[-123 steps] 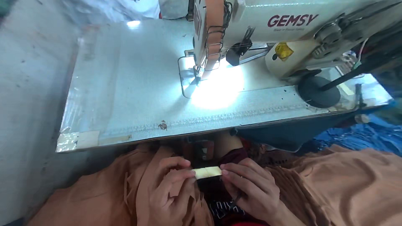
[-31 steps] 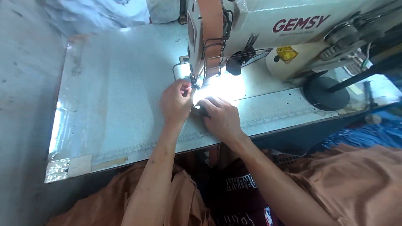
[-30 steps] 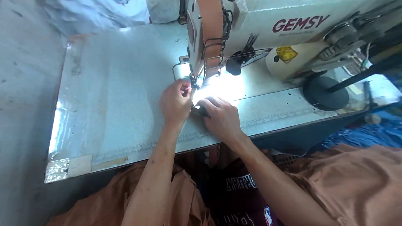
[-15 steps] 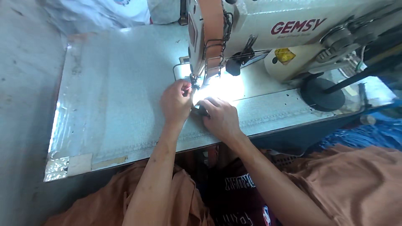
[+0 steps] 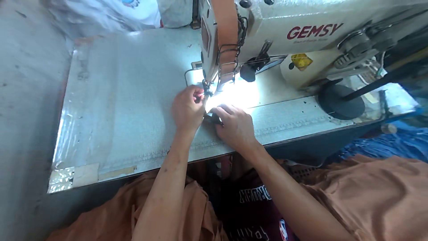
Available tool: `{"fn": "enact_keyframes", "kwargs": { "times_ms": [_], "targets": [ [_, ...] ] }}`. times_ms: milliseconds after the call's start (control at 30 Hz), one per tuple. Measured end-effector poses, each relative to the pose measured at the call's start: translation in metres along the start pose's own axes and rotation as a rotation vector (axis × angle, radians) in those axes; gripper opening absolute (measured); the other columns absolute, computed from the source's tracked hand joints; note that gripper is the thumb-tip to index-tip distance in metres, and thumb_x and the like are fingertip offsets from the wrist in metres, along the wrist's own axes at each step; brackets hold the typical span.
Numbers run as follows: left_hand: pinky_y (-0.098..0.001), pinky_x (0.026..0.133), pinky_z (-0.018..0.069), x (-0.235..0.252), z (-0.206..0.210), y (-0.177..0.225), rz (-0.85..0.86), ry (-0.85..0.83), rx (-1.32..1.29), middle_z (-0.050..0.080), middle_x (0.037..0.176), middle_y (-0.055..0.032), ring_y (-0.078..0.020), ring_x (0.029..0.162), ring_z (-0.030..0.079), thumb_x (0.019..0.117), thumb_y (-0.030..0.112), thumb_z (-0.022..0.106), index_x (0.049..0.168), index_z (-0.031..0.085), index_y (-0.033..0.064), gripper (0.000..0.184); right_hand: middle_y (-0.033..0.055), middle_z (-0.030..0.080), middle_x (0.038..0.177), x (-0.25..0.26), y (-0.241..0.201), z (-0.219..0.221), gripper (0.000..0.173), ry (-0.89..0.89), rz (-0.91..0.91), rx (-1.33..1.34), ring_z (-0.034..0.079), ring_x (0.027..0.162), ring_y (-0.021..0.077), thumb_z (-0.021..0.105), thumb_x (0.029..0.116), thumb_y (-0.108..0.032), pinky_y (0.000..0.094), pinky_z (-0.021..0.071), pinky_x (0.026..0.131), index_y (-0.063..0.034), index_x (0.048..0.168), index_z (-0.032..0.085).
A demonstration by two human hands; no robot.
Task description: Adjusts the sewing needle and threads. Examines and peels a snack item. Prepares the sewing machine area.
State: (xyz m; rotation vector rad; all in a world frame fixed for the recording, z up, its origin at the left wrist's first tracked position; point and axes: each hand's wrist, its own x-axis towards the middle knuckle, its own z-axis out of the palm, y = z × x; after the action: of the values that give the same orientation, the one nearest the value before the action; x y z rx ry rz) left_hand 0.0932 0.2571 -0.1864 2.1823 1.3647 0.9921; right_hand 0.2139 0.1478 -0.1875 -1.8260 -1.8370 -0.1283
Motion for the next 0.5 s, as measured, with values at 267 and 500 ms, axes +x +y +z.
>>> {"fn": "enact_keyframes", "kwargs": {
  "times_ms": [267, 500],
  "targets": [
    [-0.039, 0.08, 0.0567, 0.0005, 0.0009, -0.0009, -0.006, -0.003, -0.002, 0.075, 0.098, 0.0031, -0.0125, 0.091, 0.071, 0.093, 0.024, 0.072, 0.105, 0.074, 0.0184, 0.013, 0.0061, 0.071, 0.096, 0.0001, 0.0008, 0.0002, 0.02, 0.005, -0.009, 0.002, 0.069, 0.081, 0.027, 0.074, 0.0813, -0.008, 0.0443, 0.054, 0.058, -0.0134, 0.101, 0.075],
    [-0.038, 0.08, 0.0566, 0.0005, 0.0007, -0.0009, -0.015, -0.015, -0.001, 0.075, 0.1, 0.0037, -0.012, 0.092, 0.07, 0.0936, 0.024, 0.072, 0.105, 0.074, 0.019, 0.013, 0.0057, 0.07, 0.095, 0.0, 0.0006, -0.0001, 0.016, -0.01, 0.004, 0.003, 0.069, 0.082, 0.0261, 0.073, 0.084, -0.01, 0.0439, 0.0533, 0.058, -0.0136, 0.1, 0.074]
  ]
}}
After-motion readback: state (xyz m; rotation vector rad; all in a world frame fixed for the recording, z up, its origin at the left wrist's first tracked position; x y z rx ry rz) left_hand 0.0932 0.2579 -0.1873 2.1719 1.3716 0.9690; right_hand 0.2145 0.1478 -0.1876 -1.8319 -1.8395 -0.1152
